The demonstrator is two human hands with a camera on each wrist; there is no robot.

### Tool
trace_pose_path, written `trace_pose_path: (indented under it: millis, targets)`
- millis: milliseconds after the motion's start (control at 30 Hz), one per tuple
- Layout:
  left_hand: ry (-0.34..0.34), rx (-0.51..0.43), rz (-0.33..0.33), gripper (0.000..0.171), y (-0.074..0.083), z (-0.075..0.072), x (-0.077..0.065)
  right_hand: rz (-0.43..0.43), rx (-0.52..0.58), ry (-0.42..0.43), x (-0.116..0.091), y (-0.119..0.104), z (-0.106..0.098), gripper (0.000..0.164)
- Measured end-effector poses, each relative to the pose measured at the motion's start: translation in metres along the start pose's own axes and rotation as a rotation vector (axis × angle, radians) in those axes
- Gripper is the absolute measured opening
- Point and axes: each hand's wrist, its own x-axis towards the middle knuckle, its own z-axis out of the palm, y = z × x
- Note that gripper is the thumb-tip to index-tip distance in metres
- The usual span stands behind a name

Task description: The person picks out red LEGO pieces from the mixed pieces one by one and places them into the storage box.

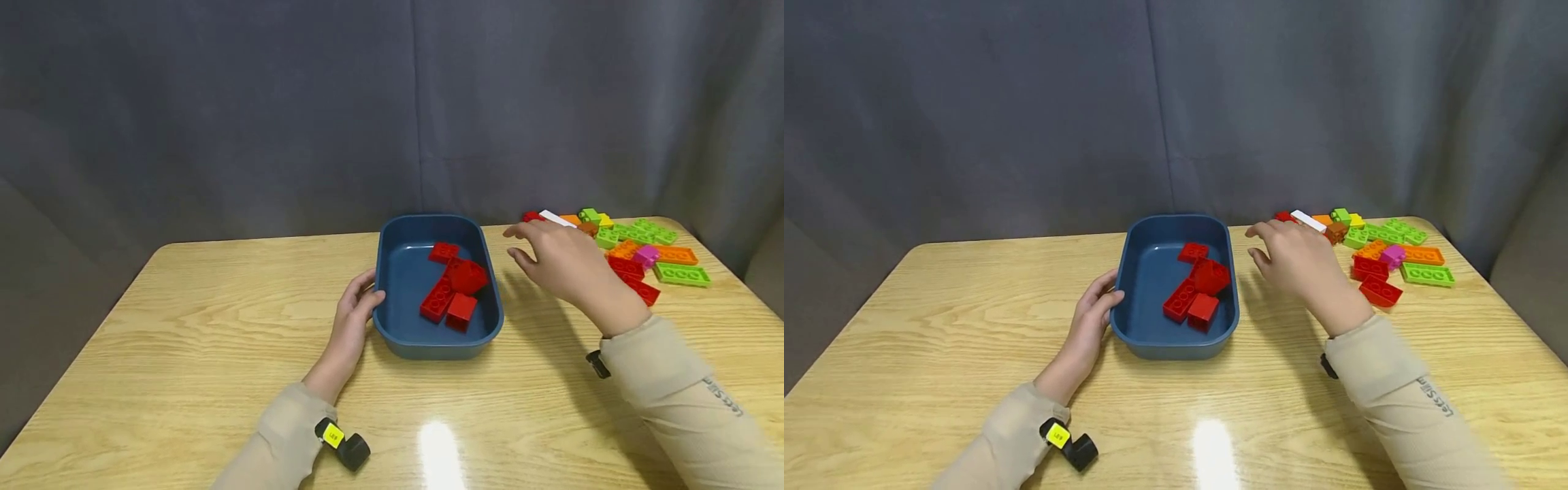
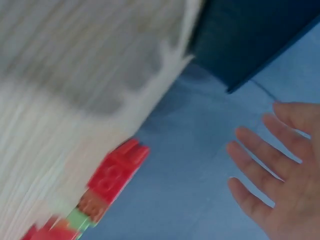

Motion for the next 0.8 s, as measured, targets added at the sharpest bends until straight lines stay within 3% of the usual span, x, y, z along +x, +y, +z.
trace_pose_path:
  millis: [233,533,800]
  targets:
    - [-0.003,-0.006,0.005,0.048,0.002,0.005,0.002,0.047,-0.013,-0.031,-0.023,0.028,-0.007,0.038]
    - [-0.013,-0.015,0.004,0.048,0.004,0.009,0.003,0.069,-0.06,0.004,-0.056,0.063,-0.005,0.04]
    - [-0.013,-0.02,0.012,0.048,0.003,0.007,0.002,0.11,-0.089,-0.023,-0.072,0.087,-0.009,0.041]
